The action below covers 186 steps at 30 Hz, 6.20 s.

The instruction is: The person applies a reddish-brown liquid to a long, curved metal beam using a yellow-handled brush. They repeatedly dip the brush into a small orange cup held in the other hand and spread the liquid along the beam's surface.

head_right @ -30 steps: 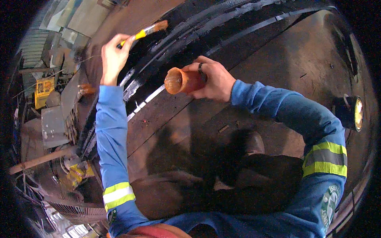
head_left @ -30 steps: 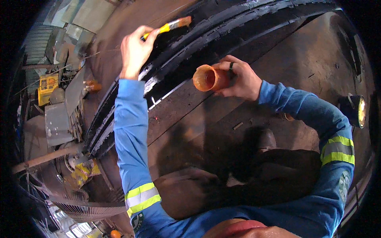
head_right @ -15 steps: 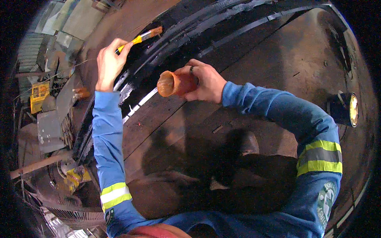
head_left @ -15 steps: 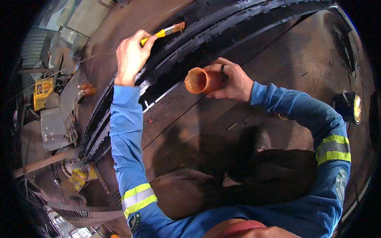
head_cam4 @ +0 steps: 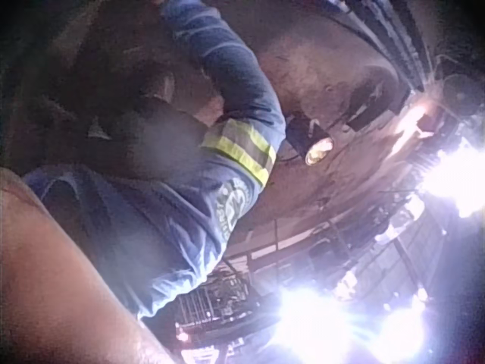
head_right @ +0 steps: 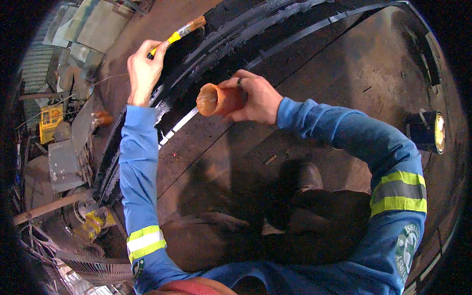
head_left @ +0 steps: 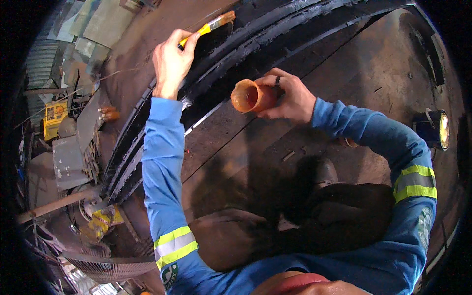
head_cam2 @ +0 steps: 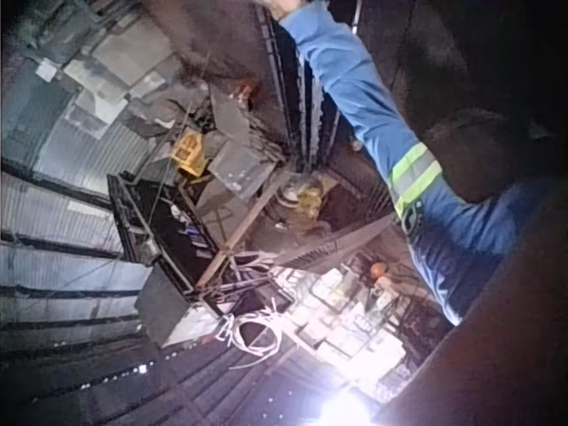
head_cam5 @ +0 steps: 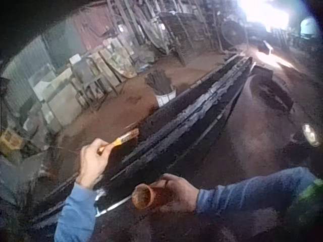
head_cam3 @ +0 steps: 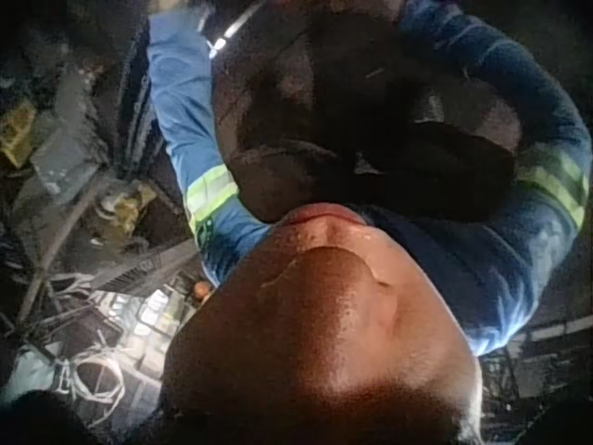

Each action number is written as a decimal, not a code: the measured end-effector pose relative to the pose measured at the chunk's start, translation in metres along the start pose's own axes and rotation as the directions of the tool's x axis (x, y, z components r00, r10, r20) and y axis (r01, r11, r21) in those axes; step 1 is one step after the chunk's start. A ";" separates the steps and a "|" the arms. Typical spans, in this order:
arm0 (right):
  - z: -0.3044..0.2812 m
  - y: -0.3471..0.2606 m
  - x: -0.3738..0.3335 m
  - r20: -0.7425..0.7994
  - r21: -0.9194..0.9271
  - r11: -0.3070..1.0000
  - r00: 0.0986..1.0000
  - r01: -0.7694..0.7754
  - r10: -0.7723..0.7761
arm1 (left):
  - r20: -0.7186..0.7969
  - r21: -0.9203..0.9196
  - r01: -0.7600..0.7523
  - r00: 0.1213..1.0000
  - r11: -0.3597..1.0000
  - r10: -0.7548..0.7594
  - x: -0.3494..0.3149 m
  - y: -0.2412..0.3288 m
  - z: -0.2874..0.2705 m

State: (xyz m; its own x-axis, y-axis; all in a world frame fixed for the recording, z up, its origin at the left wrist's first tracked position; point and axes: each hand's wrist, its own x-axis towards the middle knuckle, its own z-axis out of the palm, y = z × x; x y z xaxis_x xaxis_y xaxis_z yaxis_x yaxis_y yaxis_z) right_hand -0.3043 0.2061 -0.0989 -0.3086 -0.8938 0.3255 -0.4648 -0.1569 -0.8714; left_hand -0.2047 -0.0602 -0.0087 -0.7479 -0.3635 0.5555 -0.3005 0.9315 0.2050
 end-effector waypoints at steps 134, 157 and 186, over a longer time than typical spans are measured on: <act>-0.242 -0.156 -0.069 -0.243 0.055 0.979 0.948 -0.198 0.205 | 0.363 0.050 0.457 0.820 0.888 -0.442 -0.089 -0.106 -0.175; -0.246 -0.169 -0.045 -0.246 -0.158 0.965 0.955 -0.209 0.167 | -0.028 -0.348 0.268 0.955 0.898 -0.296 -0.048 0.051 -0.254; -0.422 0.091 -0.011 0.085 -0.123 0.977 0.983 0.172 -0.162 | 0.399 -0.241 -0.110 0.894 0.964 0.202 0.166 0.385 0.071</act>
State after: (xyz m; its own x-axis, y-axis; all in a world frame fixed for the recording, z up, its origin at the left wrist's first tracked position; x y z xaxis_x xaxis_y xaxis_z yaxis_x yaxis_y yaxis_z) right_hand -0.6938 0.3786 -0.0272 -0.1576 -0.8888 0.4304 -0.6097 -0.2553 -0.7504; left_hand -0.4868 0.2374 0.1055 -0.9658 -0.1426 0.2164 -0.0650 0.9415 0.3306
